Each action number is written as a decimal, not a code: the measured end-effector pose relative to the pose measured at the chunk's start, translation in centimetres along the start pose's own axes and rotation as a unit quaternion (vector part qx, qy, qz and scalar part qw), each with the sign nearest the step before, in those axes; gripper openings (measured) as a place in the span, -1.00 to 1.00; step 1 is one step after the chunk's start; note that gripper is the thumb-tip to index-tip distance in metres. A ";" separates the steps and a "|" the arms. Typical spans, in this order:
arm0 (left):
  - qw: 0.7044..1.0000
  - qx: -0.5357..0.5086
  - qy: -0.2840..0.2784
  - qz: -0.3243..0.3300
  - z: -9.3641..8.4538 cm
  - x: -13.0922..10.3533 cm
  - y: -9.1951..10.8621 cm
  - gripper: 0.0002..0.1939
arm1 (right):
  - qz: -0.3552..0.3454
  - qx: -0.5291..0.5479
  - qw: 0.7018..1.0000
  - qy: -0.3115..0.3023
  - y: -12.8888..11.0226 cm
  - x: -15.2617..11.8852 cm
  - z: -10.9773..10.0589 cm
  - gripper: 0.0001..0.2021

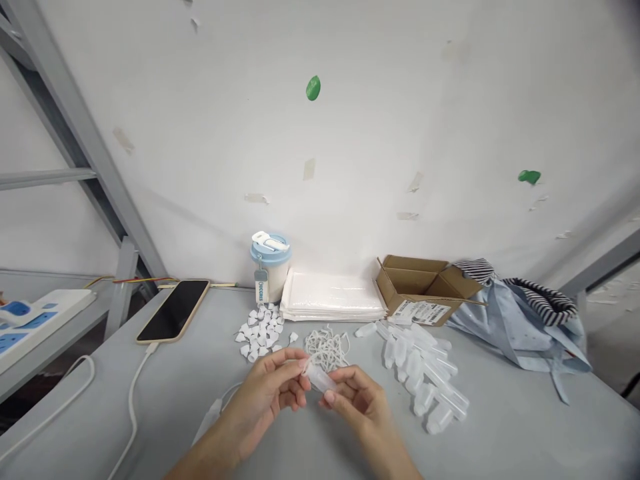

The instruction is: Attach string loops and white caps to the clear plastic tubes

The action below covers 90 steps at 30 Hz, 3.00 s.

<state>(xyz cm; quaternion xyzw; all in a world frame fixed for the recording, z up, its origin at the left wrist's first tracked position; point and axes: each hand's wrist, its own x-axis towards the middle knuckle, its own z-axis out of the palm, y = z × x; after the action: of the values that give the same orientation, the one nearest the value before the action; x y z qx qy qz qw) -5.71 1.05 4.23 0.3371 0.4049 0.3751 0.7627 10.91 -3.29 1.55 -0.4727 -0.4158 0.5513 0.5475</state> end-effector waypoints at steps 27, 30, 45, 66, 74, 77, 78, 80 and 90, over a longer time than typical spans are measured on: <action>0.916 0.339 0.001 0.213 1.5 -1.3 -1.2 -0.68 | -0.051 -0.004 0.997 -0.057 -0.4 -1.5 1.4 -0.69; 0.913 0.347 0.013 0.216 0.9 -0.8 -0.7 -0.59 | -0.053 -0.050 0.997 -0.018 -0.8 -1.1 0.6 -0.70; 0.706 0.620 -0.119 0.322 1.7 -0.2 -3.9 -0.72 | -0.041 -0.010 0.998 0.051 -3.5 0.7 -2.7 -0.71; 0.628 0.578 0.015 0.521 -0.3 0.1 -0.6 -0.74 | -0.040 -0.153 0.985 -0.061 -3.6 0.2 -2.6 -0.75; 0.690 0.557 -0.006 0.463 -0.4 -1.3 0.0 -0.76 | -0.024 -0.245 0.962 -0.113 -3.0 -0.3 -1.5 -0.77; 0.709 0.543 -0.009 0.450 -0.3 -1.6 -0.1 -0.77 | -0.021 -0.252 0.961 -0.110 -2.8 -0.3 -1.5 -0.75; 0.711 0.540 -0.008 0.450 -0.4 -1.6 -0.1 -0.77 | -0.023 -0.249 0.962 -0.111 -2.8 -0.3 -1.5 -0.75; 0.707 0.536 0.002 0.462 -0.5 -1.6 -0.2 -0.80 | -0.027 -0.240 0.964 -0.114 -2.8 -0.4 -1.5 -0.76; 0.735 0.510 0.029 0.446 0.1 -1.6 -0.5 -0.80 | -0.035 -0.217 0.969 -0.110 -2.8 -0.6 -1.1 -0.80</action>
<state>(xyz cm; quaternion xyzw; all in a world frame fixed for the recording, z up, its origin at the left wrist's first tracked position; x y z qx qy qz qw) -6.10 -0.54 4.39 0.8061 0.3607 0.4198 0.2095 12.56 -3.80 4.06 -0.5017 -0.5993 0.4770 0.4019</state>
